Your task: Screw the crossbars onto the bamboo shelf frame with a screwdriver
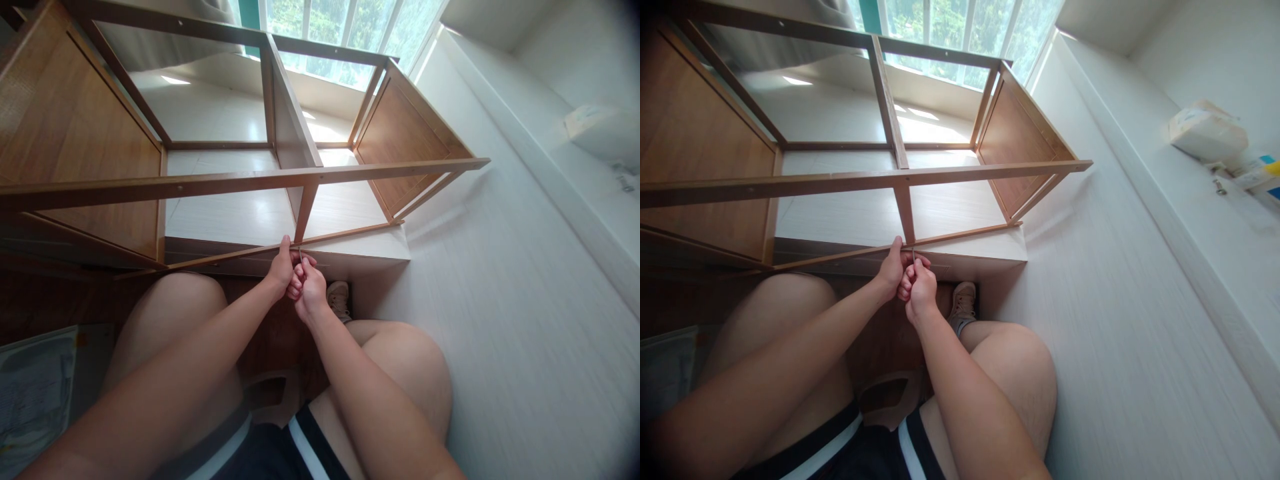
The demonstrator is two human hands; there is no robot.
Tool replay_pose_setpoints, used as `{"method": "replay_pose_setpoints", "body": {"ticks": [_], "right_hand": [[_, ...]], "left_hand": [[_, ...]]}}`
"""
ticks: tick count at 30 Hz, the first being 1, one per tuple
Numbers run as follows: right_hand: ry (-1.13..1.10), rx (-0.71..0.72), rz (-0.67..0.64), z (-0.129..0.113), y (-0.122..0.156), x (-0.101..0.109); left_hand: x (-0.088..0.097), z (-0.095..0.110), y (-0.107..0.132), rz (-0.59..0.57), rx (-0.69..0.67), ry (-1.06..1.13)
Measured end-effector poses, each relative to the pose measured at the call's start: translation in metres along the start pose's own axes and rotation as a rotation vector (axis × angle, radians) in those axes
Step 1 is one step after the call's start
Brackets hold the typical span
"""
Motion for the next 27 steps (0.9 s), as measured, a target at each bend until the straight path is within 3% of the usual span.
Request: {"method": "replay_pose_setpoints", "body": {"ticks": [27], "right_hand": [[0.002,-0.061,-0.022,-0.0019,0.0005,-0.0018]], "left_hand": [[0.0023,0.0042,0.0015,0.028,-0.024,-0.03]]}}
Point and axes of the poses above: each hand's wrist, its own y-axis away from the middle knuckle, its own x-axis out of the back of the hand, z = x × y, the point moved 6 cm from there along -y, towards the middle knuckle, and after that the axes turned 5 degrees about y, right-handed, at the moved point
